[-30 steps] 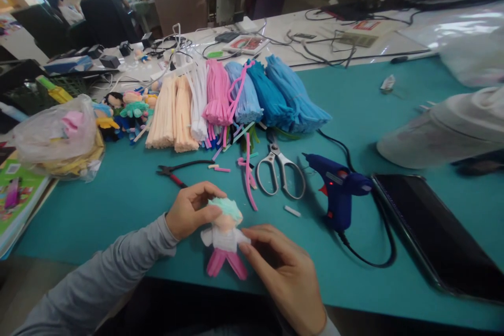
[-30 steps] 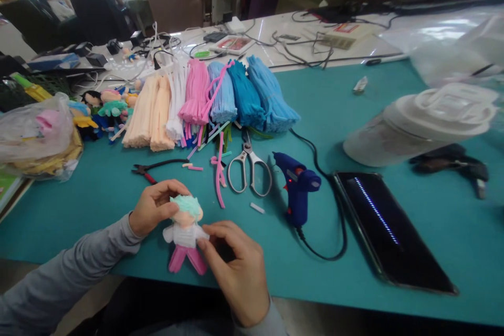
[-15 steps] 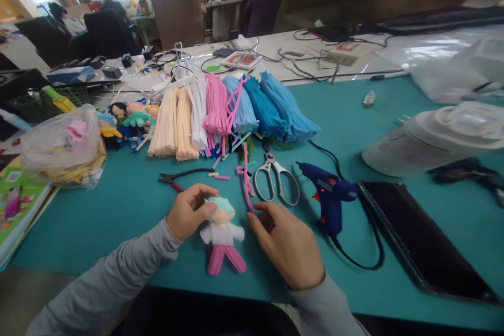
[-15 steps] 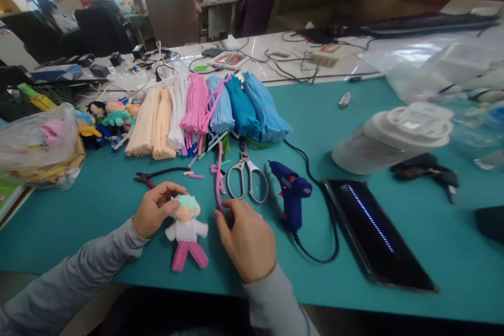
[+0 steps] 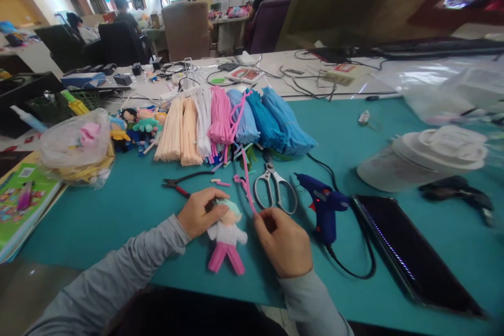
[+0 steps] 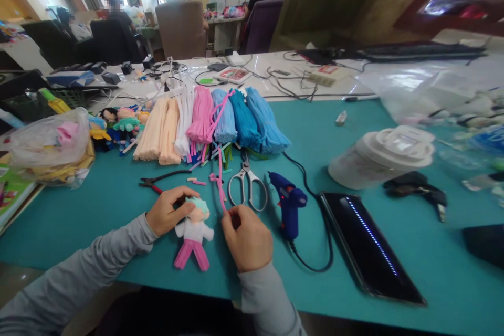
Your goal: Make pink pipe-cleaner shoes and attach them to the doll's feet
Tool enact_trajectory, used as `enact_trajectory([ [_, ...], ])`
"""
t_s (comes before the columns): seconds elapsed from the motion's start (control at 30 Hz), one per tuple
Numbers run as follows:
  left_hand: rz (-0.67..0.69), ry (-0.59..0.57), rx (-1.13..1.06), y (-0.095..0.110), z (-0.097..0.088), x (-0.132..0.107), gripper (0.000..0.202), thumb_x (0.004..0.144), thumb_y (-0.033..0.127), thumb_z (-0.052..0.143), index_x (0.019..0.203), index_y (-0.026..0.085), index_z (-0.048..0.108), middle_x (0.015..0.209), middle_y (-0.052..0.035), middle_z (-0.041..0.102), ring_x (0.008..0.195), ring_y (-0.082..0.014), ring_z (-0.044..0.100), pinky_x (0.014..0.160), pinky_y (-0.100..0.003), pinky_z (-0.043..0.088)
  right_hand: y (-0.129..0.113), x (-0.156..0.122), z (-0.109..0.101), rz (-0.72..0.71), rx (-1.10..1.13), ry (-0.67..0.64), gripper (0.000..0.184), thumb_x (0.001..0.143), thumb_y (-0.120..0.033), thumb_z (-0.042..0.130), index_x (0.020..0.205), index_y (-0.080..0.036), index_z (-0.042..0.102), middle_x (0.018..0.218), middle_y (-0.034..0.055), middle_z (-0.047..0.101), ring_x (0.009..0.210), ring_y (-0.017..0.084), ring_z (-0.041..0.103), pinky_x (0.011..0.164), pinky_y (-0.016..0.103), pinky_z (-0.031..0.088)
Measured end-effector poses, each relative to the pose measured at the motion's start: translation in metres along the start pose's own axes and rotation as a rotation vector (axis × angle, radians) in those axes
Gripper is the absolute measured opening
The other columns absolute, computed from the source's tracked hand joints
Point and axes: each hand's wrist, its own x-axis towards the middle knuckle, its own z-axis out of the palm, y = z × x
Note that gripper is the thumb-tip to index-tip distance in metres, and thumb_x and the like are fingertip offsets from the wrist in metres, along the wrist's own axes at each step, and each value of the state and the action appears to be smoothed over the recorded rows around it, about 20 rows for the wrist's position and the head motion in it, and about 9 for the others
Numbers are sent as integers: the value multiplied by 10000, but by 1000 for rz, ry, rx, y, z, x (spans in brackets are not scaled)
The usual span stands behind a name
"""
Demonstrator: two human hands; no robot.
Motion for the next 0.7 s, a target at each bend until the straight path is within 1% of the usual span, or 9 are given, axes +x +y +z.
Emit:
enact_trajectory([
  [0.07, 50, -3, 57, -3, 1, 3, 280, 882, 355, 479, 947, 140, 646, 813, -73, 697, 651, -160, 604, 630, -280, 505, 1, 0, -1, 8, 49, 18, 271, 820, -396, 479, 670, -203, 598, 571, 14, 624, 504, 146, 574, 512, 241, 404],
  [0.17, 84, 3, 102, -11, -2, 4, 262, 881, 348, 480, 941, 156, 647, 847, -83, 709, 758, -191, 637, 715, -314, 517, 1, 1, -4, 31, 120, 36, 294, 825, -423, 482, 658, -204, 586, 561, 10, 622, 503, 145, 580, 513, 240, 424],
  [0.3, 121, 24, 196, -24, -17, -2, 238, 885, 302, 461, 952, 168, 647, 895, -94, 710, 849, -215, 638, 775, -356, 503, 1, 1, -7, 73, 208, 48, 328, 821, -473, 489, 651, -210, 585, 524, -5, 600, 475, 140, 563, 490, 235, 432],
  [0.47, 156, 29, 322, -39, -37, -17, 180, 834, 274, 522, 895, 179, 663, 844, -94, 690, 821, -233, 616, 769, -392, 482, -2, -1, -7, 134, 285, 59, 355, 832, -511, 481, 663, -211, 569, 515, -12, 590, 456, 138, 543, 482, 241, 432],
  [0.7, 178, 25, 422, -50, -47, -25, 141, 834, 242, 544, 783, 195, 667, 776, -71, 657, 752, -213, 589, 705, -356, 454, -6, -3, -9, 160, 314, 54, 335, 816, -499, 498, 648, -216, 560, 524, -7, 601, 466, 140, 536, 489, 247, 425],
])
